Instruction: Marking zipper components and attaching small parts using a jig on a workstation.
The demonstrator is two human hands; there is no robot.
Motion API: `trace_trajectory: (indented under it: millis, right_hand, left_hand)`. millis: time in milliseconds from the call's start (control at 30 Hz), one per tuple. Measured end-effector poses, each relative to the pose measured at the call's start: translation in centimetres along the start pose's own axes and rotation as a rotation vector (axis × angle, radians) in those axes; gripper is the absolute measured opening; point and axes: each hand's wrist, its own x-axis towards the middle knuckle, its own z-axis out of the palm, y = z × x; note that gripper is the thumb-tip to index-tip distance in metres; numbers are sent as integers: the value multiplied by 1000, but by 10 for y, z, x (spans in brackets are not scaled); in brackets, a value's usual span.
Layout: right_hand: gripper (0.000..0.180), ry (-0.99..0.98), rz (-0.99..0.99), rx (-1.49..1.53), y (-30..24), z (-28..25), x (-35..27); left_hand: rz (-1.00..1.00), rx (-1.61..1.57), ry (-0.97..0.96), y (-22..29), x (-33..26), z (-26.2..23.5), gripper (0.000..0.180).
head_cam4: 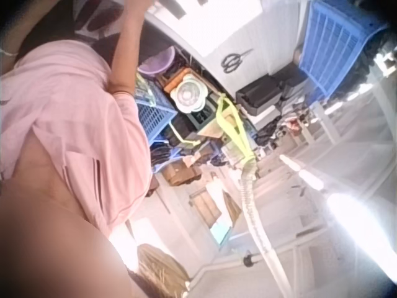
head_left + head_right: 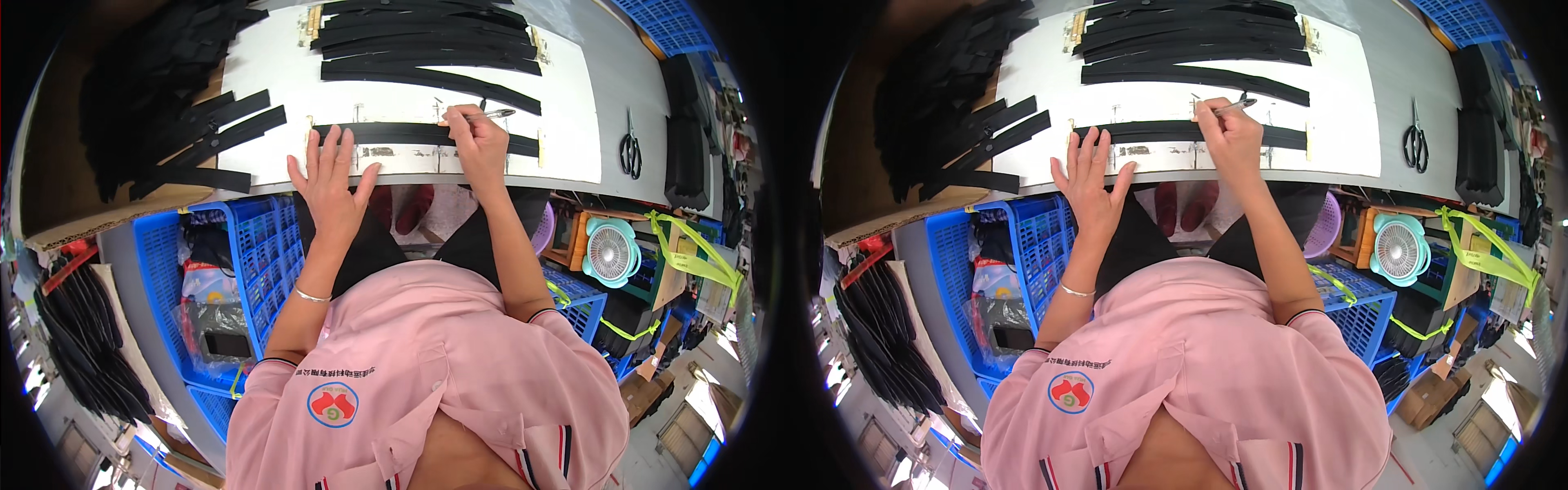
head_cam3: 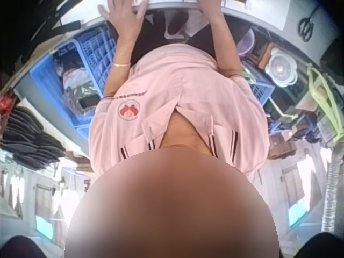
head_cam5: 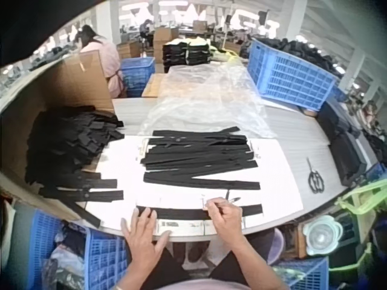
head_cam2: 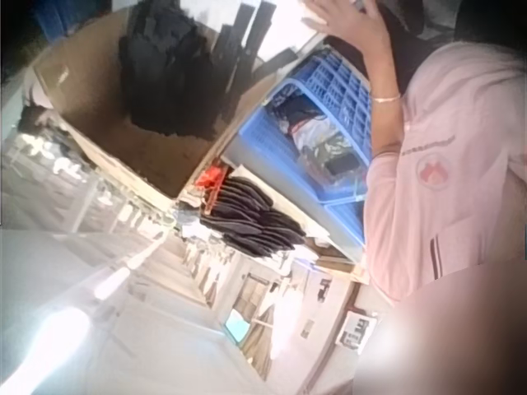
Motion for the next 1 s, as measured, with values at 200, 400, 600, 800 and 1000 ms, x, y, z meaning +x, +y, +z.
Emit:
trace_trajectory:
  millis: [200,400,600,800,1000]
  right_hand:
    - [18,-12,75,6,13,-5,0]
    - [18,-19,27,4,20,-2,1]
    - [17,-35,-18,-91,23,-2,0]
    - [19,-77,59,-51,13,-8,-2]
    - [19,-135,-77,-121,19,-11,-1]
  left_hand:
    - [4,13,15,12,2,1,59]
    - [134,-211,-12,58,20,19,50]
    - [135,-239,-27,69,23,32,37]
    - [123,-199,-30,69,22,33,35]
    - [150,-195,-3,69,22,36,32]
